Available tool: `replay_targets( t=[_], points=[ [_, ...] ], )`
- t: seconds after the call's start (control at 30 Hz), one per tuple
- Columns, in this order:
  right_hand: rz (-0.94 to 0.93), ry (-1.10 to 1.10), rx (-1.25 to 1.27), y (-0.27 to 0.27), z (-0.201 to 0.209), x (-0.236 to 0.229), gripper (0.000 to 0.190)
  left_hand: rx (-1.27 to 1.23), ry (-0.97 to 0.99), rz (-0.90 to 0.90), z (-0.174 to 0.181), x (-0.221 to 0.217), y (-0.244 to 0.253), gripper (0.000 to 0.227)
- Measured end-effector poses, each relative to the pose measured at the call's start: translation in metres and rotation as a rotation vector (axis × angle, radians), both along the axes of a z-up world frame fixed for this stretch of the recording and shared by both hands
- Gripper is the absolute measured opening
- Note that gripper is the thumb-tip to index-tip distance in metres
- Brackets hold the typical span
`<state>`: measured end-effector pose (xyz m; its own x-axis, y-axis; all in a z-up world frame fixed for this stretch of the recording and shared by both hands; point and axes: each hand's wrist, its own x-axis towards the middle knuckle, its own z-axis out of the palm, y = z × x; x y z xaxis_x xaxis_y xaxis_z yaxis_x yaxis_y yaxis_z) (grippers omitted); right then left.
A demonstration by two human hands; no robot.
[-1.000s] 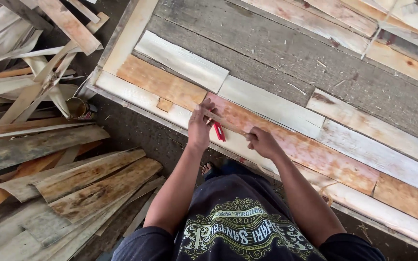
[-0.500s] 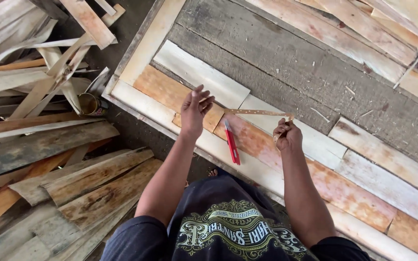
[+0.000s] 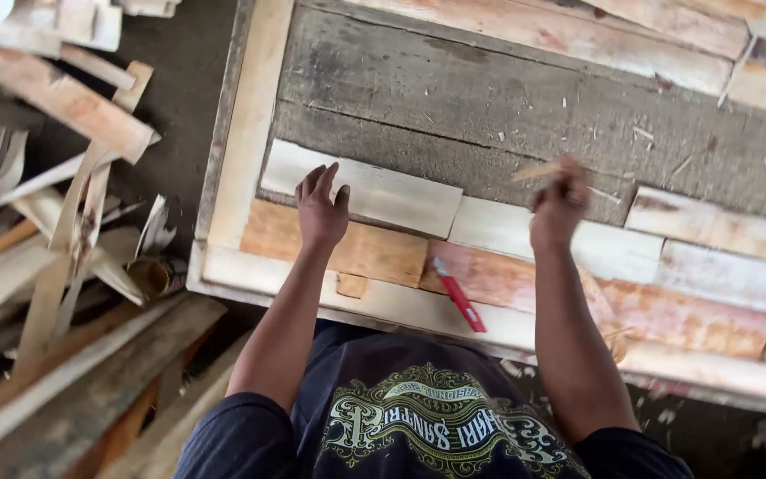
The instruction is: The person assembles a wooden frame by placing planks on a workbench, applying a paste-like substance to the joints, and securing them with thin wooden strips. The person repeatedly applies the substance and presses the strips into place along the frame edges.
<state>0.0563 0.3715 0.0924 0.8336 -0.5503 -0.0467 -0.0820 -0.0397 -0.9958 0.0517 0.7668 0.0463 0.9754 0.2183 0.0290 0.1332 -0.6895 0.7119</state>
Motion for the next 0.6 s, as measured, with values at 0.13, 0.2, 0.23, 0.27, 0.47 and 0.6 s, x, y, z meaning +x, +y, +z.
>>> replay_targets(
  t=[0.13,0.2,0.23,0.27,0.47,0.6],
  points=[
    [0.176,0.28,-0.259,0.057,-0.029,-0.005,0.018,0.137,0.12,-0.188,0.015,0.04,0.045,0.053],
    [0.147,0.624,-0.503,0.072,-0.05,-0.008,0.034,0.24,0.342,-0.308,0.04,0.05,0.068,0.052],
    [0.141,0.639,-0.495,0.075,-0.061,-0.011,0.034,0.243,0.354,-0.32,0.036,0.056,0.081,0.052],
    [0.124,0.66,-0.573,0.077,-0.071,-0.011,0.035,0.273,0.377,-0.348,0.034,0.067,0.093,0.051],
    [0.1,0.81,-0.694,0.079,-0.109,-0.013,0.037,0.403,0.355,-0.482,-0.007,0.119,0.143,0.048],
    [0.111,0.786,-0.672,0.098,-0.084,-0.008,0.033,0.388,0.365,-0.568,-0.032,0.143,0.161,0.036]
  ],
)
